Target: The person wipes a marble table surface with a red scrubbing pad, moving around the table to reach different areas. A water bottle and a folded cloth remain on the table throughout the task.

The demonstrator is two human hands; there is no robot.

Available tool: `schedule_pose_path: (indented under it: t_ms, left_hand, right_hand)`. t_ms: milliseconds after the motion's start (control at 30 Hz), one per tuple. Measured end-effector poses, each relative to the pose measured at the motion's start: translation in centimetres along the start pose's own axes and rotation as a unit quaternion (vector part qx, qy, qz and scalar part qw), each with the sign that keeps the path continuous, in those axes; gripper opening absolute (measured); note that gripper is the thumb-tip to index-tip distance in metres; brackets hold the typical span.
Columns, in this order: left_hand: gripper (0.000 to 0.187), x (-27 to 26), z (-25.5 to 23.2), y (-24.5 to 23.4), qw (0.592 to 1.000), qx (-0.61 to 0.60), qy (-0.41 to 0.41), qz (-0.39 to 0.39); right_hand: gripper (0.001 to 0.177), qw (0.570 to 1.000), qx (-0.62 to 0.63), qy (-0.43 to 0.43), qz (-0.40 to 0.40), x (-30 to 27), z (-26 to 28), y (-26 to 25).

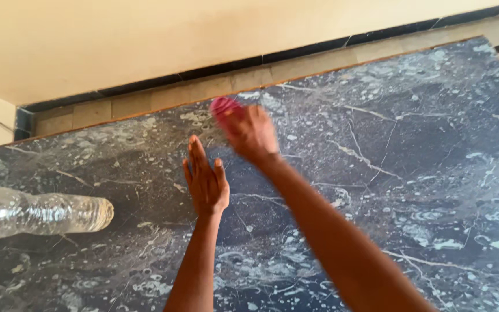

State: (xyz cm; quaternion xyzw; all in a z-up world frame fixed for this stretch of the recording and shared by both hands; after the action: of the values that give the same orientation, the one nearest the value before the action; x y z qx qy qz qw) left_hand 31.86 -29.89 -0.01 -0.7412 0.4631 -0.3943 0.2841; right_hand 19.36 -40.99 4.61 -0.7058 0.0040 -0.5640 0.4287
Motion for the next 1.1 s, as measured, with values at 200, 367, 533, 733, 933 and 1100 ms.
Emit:
schedule_pose_path:
  t_ms: [200,367,533,733,933,1100]
  left_hand:
    - [0.072,0.1,-0.3,0.4,0.996,0.049,-0.035,0.071]
    - [0.068,0.1,0.2,1.2,0.992,0.1,-0.015,0.07]
    - [0.065,-0.1,1.0,2.2,0.991,0.119,0.018,0.055]
    - [0.056,-0.2,1.0,2.5,0.982,0.174,0.032,0.065]
    - [0.065,-2.7,-0.7,2.5,0.984,0.084,0.152,0.037]
    - [0.072,-10.5,-5.7,1.5,0.951,0.197,0.158,0.181]
  right_hand:
    - [0.039,0.951,0.025,0.255,0.176,-3.7,-18.5,-2.9]
    - [0.037,0.927,-0.203,0.254,0.187,-9.8,-33.0,-11.0]
    - [0.035,0.89,-0.262,0.275,0.252,-16.3,-35.4,-13.5]
    - [0.036,0.909,-0.221,0.218,0.277,-19.5,-24.3,-13.9]
    - [0.061,0.944,-0.128,0.185,0.243,-19.2,-11.1,-21.3]
    - [0.065,0.938,-0.065,0.216,0.263,-20.9,-8.8,-26.0]
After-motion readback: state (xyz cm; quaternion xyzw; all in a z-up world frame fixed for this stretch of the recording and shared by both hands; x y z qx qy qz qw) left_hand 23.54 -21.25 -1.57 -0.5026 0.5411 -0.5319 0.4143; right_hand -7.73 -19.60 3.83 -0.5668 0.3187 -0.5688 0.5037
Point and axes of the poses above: each hand's wrist, its own x-axis towards the middle knuckle, its own y-axis out of the palm, z = x × y, the point moved 3 cm from there along x, towards the middle knuckle
